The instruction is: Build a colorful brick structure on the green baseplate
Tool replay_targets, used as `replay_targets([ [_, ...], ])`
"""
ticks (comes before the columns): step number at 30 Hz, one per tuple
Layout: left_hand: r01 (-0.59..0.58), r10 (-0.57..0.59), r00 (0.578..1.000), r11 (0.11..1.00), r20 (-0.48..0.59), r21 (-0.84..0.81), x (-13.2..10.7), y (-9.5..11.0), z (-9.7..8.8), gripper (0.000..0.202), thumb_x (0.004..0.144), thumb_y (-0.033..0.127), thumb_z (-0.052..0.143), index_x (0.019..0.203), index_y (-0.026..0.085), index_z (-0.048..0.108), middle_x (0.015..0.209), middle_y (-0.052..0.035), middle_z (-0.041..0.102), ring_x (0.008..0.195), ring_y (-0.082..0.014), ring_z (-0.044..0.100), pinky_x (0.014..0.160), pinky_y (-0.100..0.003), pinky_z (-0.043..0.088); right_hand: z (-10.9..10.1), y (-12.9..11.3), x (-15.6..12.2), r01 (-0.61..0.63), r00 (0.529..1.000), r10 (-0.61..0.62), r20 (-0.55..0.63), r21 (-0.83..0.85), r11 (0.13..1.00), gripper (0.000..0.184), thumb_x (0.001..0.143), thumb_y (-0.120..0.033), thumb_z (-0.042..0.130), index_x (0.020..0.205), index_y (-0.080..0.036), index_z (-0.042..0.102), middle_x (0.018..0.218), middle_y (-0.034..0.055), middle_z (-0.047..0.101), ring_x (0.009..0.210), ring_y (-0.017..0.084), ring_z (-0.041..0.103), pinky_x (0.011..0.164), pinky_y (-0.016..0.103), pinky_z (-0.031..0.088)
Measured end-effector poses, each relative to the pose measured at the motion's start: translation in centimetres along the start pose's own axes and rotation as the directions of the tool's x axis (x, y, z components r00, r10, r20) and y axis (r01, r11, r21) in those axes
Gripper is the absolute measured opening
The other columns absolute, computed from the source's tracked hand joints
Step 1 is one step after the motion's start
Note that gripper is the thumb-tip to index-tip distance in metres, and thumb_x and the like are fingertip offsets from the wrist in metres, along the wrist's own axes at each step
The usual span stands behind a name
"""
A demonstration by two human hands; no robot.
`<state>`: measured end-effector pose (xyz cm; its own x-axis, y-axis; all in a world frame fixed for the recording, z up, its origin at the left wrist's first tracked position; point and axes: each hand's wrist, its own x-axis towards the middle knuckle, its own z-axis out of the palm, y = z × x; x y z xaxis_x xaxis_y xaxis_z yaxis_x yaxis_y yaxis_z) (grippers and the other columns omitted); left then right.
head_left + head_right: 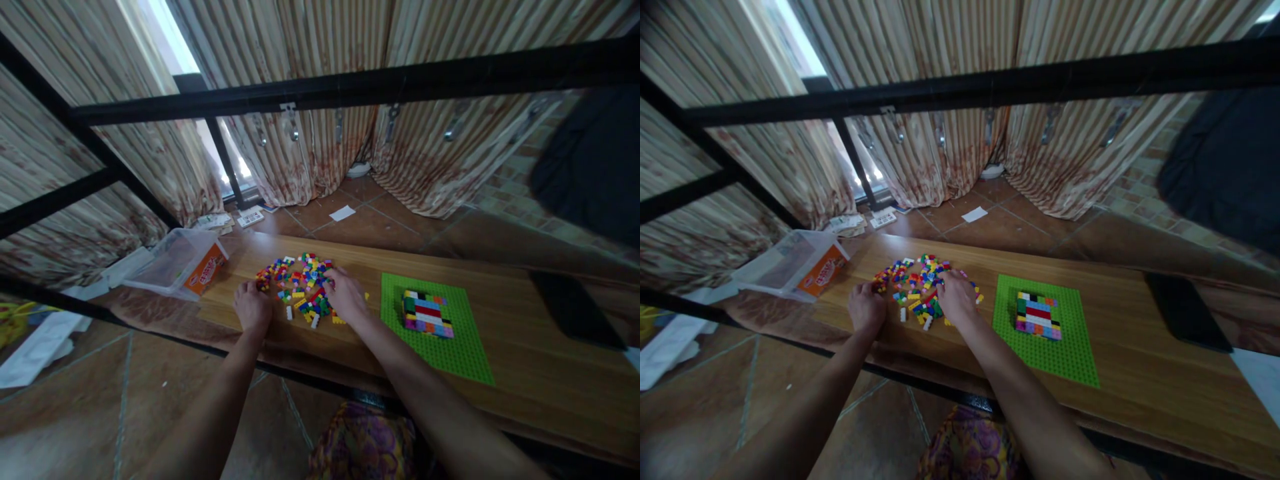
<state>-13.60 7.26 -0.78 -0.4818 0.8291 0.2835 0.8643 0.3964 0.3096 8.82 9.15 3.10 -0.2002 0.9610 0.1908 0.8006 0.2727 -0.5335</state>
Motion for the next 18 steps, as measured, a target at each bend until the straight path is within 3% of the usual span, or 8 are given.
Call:
replay_targets([
  [6,0.002,-0.002,1.000,1.000,0.005,-0.018,0.0,0.0,-0.1,0.034,0.086,0.013,0.046,0.113,0.013,0.067,0.114,-0.0157,0.061,0.108,-0.0280,0.053,0.092,-0.038,0.043,1.8,-1.2,3.0,0.041,0.997,-0.030,0.067,-0.172,0.984,0.019,0.090,-0.022,0.053,0.103,-0.018,0.067,0.110,0.0128,0.063,0.106,0.025,0.055,0.089,0.033,0.041],
  [10,0.018,-0.018,1.000,1.000,0.015,-0.022,0.0,0.1,-0.2,0.035,0.085,0.012,0.046,0.114,0.014,0.066,0.116,-0.0152,0.060,0.109,-0.0277,0.053,0.092,-0.038,0.042,1.7,-1.4,2.9,0.057,0.996,-0.047,0.071,-0.145,0.988,0.017,0.090,-0.019,0.052,0.095,-0.018,0.067,0.109,0.0125,0.063,0.107,0.024,0.053,0.091,0.033,0.041],
  [13,0.020,-0.020,1.000,1.000,0.016,-0.016,0.0,0.1,-0.2,0.035,0.086,0.013,0.046,0.115,0.014,0.066,0.117,-0.0152,0.060,0.109,-0.0279,0.053,0.092,-0.038,0.043,1.2,-1.3,1.3,0.051,0.998,-0.050,-0.025,0.010,0.999,0.015,0.088,-0.019,0.053,0.095,-0.019,0.067,0.104,0.0100,0.065,0.101,0.022,0.056,0.091,0.033,0.042],
  [15,0.013,-0.013,1.000,1.000,0.012,-0.011,0.0,0.1,-0.2,0.035,0.087,0.014,0.045,0.115,0.013,0.066,0.116,-0.0154,0.061,0.109,-0.0282,0.053,0.092,-0.038,0.042,0.9,-1.0,-0.5,0.029,0.998,-0.016,-0.063,0.209,0.977,0.014,0.087,-0.022,0.055,0.093,-0.020,0.067,0.095,0.0063,0.067,0.090,0.020,0.060,0.085,0.031,0.045],
  [18,0.005,-0.005,1.000,1.000,0.011,-0.007,0.0,0.0,-0.2,0.036,0.087,0.014,0.044,0.115,0.013,0.066,0.115,-0.0160,0.061,0.110,-0.0288,0.053,0.092,-0.039,0.042,0.2,0.0,-4.3,-0.047,0.996,0.082,-0.041,0.541,0.840,0.018,0.086,-0.030,0.057,0.095,-0.022,0.069,0.084,0.0017,0.068,0.072,0.016,0.061,0.071,0.030,0.048],
])
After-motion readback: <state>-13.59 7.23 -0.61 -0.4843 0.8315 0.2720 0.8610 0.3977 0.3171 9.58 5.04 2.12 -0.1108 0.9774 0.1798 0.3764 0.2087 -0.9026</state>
